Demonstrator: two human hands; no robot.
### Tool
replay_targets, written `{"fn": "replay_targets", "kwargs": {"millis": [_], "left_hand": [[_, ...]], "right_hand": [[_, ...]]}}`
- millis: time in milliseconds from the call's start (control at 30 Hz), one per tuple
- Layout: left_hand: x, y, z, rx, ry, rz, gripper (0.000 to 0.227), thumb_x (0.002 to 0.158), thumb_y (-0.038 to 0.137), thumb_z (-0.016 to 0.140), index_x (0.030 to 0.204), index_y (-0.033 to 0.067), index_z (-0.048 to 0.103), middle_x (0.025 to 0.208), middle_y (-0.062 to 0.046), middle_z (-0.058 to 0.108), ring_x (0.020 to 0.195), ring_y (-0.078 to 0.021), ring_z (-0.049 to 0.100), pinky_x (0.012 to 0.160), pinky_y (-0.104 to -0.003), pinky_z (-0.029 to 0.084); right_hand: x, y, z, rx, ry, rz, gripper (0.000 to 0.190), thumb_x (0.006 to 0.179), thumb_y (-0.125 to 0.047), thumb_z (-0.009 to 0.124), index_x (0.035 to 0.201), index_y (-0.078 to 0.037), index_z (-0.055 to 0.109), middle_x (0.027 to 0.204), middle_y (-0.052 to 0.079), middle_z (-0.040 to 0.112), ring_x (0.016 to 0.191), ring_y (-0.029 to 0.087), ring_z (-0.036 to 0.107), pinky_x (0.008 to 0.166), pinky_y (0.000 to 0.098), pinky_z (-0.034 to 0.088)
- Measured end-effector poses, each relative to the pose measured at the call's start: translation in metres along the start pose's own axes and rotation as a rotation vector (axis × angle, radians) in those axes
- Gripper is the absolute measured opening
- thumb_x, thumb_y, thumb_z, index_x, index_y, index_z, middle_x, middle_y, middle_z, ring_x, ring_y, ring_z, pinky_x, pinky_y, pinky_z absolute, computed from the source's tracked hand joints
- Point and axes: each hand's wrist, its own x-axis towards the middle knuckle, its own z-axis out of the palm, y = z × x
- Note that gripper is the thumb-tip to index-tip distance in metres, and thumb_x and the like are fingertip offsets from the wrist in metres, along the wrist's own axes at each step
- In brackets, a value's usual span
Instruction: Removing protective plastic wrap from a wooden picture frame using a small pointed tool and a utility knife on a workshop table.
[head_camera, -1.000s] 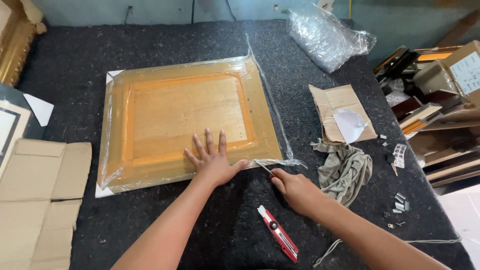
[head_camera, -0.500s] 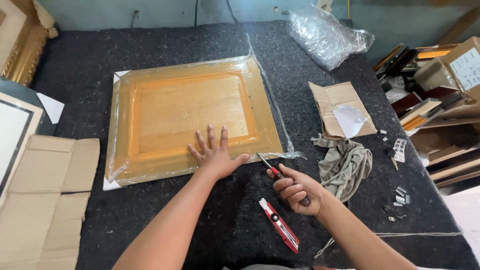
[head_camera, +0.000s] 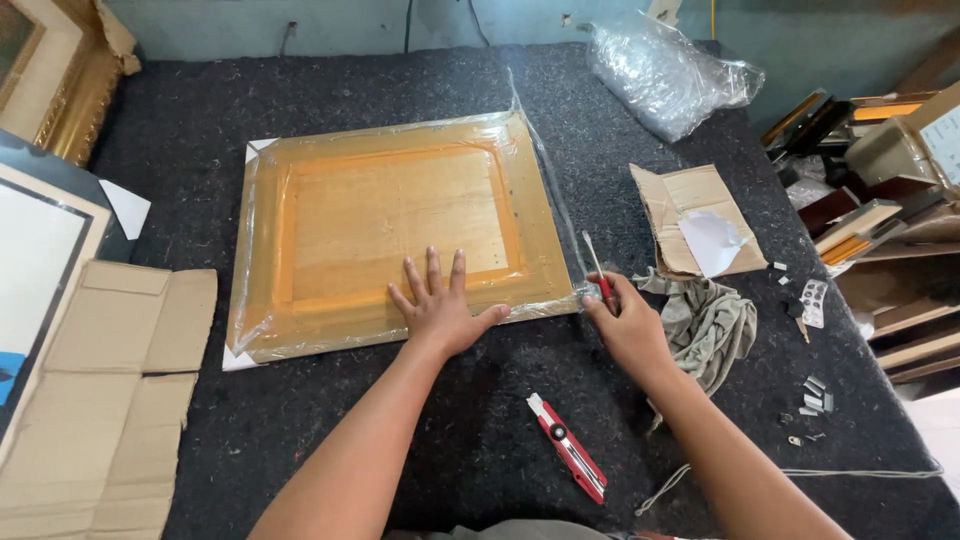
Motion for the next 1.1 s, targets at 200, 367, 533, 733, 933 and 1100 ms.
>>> {"fn": "replay_targets", "kwargs": {"millis": [200, 367, 533, 733, 933, 1100], "left_hand": [[0.006, -0.004, 0.028, -0.042, 0.273, 0.069, 0.060, 0.071, 0.053, 0.059, 0.125, 0.0319, 0.044, 0.141, -0.010, 0.023, 0.132, -0.0419, 0.006, 0.097, -0.063, -0.003], [0.039, -0.013, 0.068, -0.097, 0.418, 0.447, 0.026, 0.078, 0.032, 0.056, 0.103, 0.0392, 0.056, 0.101, 0.014, 0.052, 0.108, -0.0135, 0.045, 0.096, -0.046, 0.028], [0.050, -0.005, 0.050, -0.041, 0.371, 0.478, 0.006, 0.074, 0.036, 0.063, 0.078, 0.0392, 0.061, 0.087, 0.016, 0.052, 0.099, -0.0106, 0.047, 0.084, -0.033, 0.039], [0.058, -0.004, 0.046, -0.008, 0.302, 0.579, 0.010, 0.066, 0.033, 0.070, 0.073, 0.0340, 0.063, 0.084, 0.013, 0.055, 0.095, -0.0147, 0.050, 0.077, -0.037, 0.045], [0.054, 0.000, 0.049, -0.010, 0.370, 0.543, 0.008, 0.071, 0.038, 0.061, 0.072, 0.0304, 0.060, 0.081, 0.010, 0.054, 0.091, -0.0172, 0.053, 0.075, -0.037, 0.045], [0.058, 0.002, 0.054, 0.058, 0.384, 0.467, 0.008, 0.075, 0.037, 0.055, 0.076, 0.0288, 0.056, 0.079, 0.008, 0.049, 0.087, -0.0204, 0.053, 0.074, -0.041, 0.045]], "right_hand": [[0.050, 0.041, 0.017, -0.151, -0.028, 0.040, 0.035, 0.073, -0.052, 0.057, 0.096, -0.027, 0.065, 0.084, 0.007, 0.064, 0.087, 0.027, 0.061, 0.079, 0.0371, 0.048], [0.047, 0.038, 0.012, 0.323, -0.107, 0.128, 0.021, 0.070, -0.022, 0.068, 0.083, -0.006, 0.064, 0.051, 0.006, 0.049, 0.042, 0.013, 0.048, 0.029, 0.0228, 0.045], [0.051, 0.036, 0.009, 0.354, -0.133, 0.114, 0.020, 0.071, -0.019, 0.067, 0.082, -0.004, 0.064, 0.049, 0.006, 0.048, 0.040, 0.011, 0.046, 0.027, 0.0211, 0.044], [0.046, 0.032, 0.005, 0.385, -0.159, 0.134, 0.019, 0.072, -0.018, 0.066, 0.084, -0.004, 0.063, 0.050, 0.005, 0.047, 0.040, 0.009, 0.045, 0.027, 0.0200, 0.043], [0.041, 0.026, 0.001, 0.385, -0.181, 0.122, 0.018, 0.073, -0.017, 0.064, 0.084, -0.003, 0.062, 0.049, 0.005, 0.045, 0.038, 0.009, 0.042, 0.027, 0.0210, 0.041], [0.042, 0.026, 0.002, 0.420, -0.205, 0.113, 0.018, 0.075, -0.016, 0.064, 0.085, -0.001, 0.061, 0.049, 0.006, 0.043, 0.037, 0.010, 0.041, 0.027, 0.0227, 0.039]]}}
